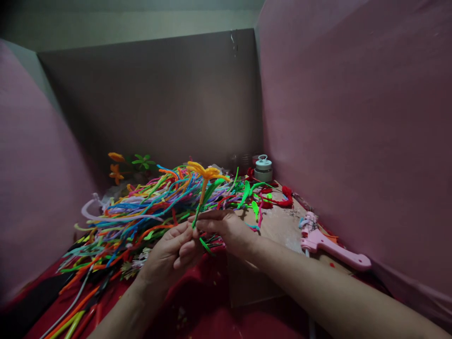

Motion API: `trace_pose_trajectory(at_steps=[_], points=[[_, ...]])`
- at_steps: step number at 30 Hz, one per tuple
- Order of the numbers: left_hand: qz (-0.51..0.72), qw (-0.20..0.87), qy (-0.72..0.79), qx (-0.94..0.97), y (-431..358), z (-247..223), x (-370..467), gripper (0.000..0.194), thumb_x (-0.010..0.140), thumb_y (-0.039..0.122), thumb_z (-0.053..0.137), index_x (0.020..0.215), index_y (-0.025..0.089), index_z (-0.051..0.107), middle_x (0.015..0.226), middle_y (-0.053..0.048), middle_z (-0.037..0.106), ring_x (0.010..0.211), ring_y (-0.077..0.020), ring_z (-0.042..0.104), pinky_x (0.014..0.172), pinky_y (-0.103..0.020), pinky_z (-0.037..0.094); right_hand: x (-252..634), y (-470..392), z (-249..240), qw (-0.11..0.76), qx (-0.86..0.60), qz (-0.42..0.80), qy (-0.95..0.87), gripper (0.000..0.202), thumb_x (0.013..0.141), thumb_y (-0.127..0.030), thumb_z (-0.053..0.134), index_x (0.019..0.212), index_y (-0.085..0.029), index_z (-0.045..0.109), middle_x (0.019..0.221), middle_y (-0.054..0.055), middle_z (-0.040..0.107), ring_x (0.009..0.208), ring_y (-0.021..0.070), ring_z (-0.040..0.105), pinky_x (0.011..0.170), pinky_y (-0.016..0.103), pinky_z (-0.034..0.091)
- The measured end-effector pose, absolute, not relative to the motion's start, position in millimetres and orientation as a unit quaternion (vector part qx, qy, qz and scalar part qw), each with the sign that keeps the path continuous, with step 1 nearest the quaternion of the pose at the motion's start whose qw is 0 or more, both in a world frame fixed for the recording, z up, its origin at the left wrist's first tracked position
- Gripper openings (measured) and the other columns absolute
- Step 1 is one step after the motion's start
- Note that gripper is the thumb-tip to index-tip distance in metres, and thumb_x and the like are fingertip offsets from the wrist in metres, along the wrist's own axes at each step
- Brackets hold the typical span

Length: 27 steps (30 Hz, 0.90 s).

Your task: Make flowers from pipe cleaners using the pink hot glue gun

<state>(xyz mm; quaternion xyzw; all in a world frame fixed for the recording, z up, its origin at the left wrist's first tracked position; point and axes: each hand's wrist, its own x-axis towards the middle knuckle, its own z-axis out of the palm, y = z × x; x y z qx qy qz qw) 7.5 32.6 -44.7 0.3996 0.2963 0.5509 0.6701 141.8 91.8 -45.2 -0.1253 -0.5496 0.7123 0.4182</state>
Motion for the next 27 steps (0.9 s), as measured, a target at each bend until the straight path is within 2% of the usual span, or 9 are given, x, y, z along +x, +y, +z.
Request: trace_pose_trajectory(at_steps=[5, 8, 11, 16, 18, 22, 24, 27], points=[[0.535, 0.681, 0.285, 0.411, 30.2, -42.9, 7.5, 0.016, 0.083, 0.024, 0.053, 0.072, 0.012, 0.057, 0.043, 0.009, 0.034, 0.031, 0.0006, 0.02, 0.036, -0.013, 0.02, 145.2, 89.0, -46.6, 0.41, -0.087, 0.741, -0.524, 0.014, 0.072, -0.029, 0.066, 0.071, -0.016, 0.07, 0.065, 0.0, 0.064, 0.061, 0.0113, 0.055, 0.064, 0.026, 0.042], [0.538, 0.678, 0.285, 0.412, 28.9, -41.2, 9.5, 0.017, 0.083, 0.025, 0.053, 0.072, 0.013, 0.056, 0.042, 0.009, 0.034, 0.03, 0.0006, 0.02, 0.035, -0.013, 0.022, 146.7, 84.9, -44.8, 0.436, -0.09, 0.717, -0.536, 0.016, 0.073, -0.029, 0.065, 0.065, -0.016, 0.068, 0.061, 0.0, 0.062, 0.057, 0.0105, 0.053, 0.057, 0.024, 0.04], [0.545, 0.68, 0.285, 0.4, 29.4, -40.5, 10.8, 0.017, 0.082, 0.026, 0.054, 0.071, 0.013, 0.055, 0.042, 0.01, 0.033, 0.03, 0.0006, 0.018, 0.035, -0.013, 0.023, 147.6, 84.5, -42.8, 0.438, -0.123, 0.685, -0.57, 0.014, 0.072, -0.028, 0.065, 0.067, -0.015, 0.069, 0.06, 0.0, 0.062, 0.054, 0.0093, 0.05, 0.053, 0.023, 0.038], [0.542, 0.695, 0.265, 0.391, 30.0, -45.3, 10.1, 0.014, 0.082, 0.023, 0.054, 0.071, 0.013, 0.057, 0.041, 0.01, 0.03, 0.03, -0.0005, 0.017, 0.033, -0.013, 0.021, 147.3, 91.0, -44.8, 0.444, -0.127, 0.678, -0.571, 0.013, 0.069, -0.021, 0.068, 0.08, -0.016, 0.073, 0.065, 0.0, 0.066, 0.06, 0.0107, 0.056, 0.061, 0.024, 0.042], [0.533, 0.709, 0.244, 0.393, 29.2, -47.7, 9.3, 0.013, 0.082, 0.021, 0.053, 0.071, 0.014, 0.057, 0.041, 0.011, 0.028, 0.029, -0.0006, 0.014, 0.033, -0.014, 0.021, 147.0, 92.6, -46.1, 0.422, -0.112, 0.7, -0.566, 0.015, 0.07, -0.02, 0.067, 0.084, -0.016, 0.073, 0.066, 0.0, 0.067, 0.061, 0.0111, 0.058, 0.062, 0.024, 0.043], [0.506, 0.722, 0.242, 0.405, 29.4, -48.4, 7.9, 0.015, 0.081, 0.025, 0.054, 0.071, 0.015, 0.056, 0.042, 0.011, 0.025, 0.029, -0.0008, 0.012, 0.033, -0.015, 0.021, 147.1, 91.7, -45.6, 0.395, -0.099, 0.721, -0.561, 0.01, 0.07, -0.019, 0.066, 0.077, -0.015, 0.072, 0.062, 0.0, 0.065, 0.056, 0.0096, 0.055, 0.058, 0.023, 0.041], [0.515, 0.679, 0.303, 0.426, 30.7, -46.9, 7.9, 0.018, 0.082, 0.029, 0.053, 0.072, 0.015, 0.057, 0.043, 0.01, 0.03, 0.03, -0.0019, 0.017, 0.035, -0.016, 0.022, 146.8, 90.8, -45.0, 0.412, -0.107, 0.718, -0.55, 0.008, 0.071, -0.019, 0.065, 0.073, -0.014, 0.071, 0.062, 0.0, 0.064, 0.057, 0.0098, 0.055, 0.059, 0.023, 0.041], [0.532, 0.499, 0.444, 0.52, 32.1, -46.2, 9.4, 0.021, 0.081, 0.034, 0.053, 0.07, 0.016, 0.056, 0.049, 0.006, 0.041, 0.039, -0.0056, 0.033, 0.041, -0.018, 0.027, 145.4, 90.2, -46.2, 0.441, -0.157, 0.708, -0.528, 0.008, 0.069, -0.022, 0.066, 0.072, -0.016, 0.069, 0.065, 0.0, 0.063, 0.062, 0.0121, 0.056, 0.062, 0.025, 0.041]])
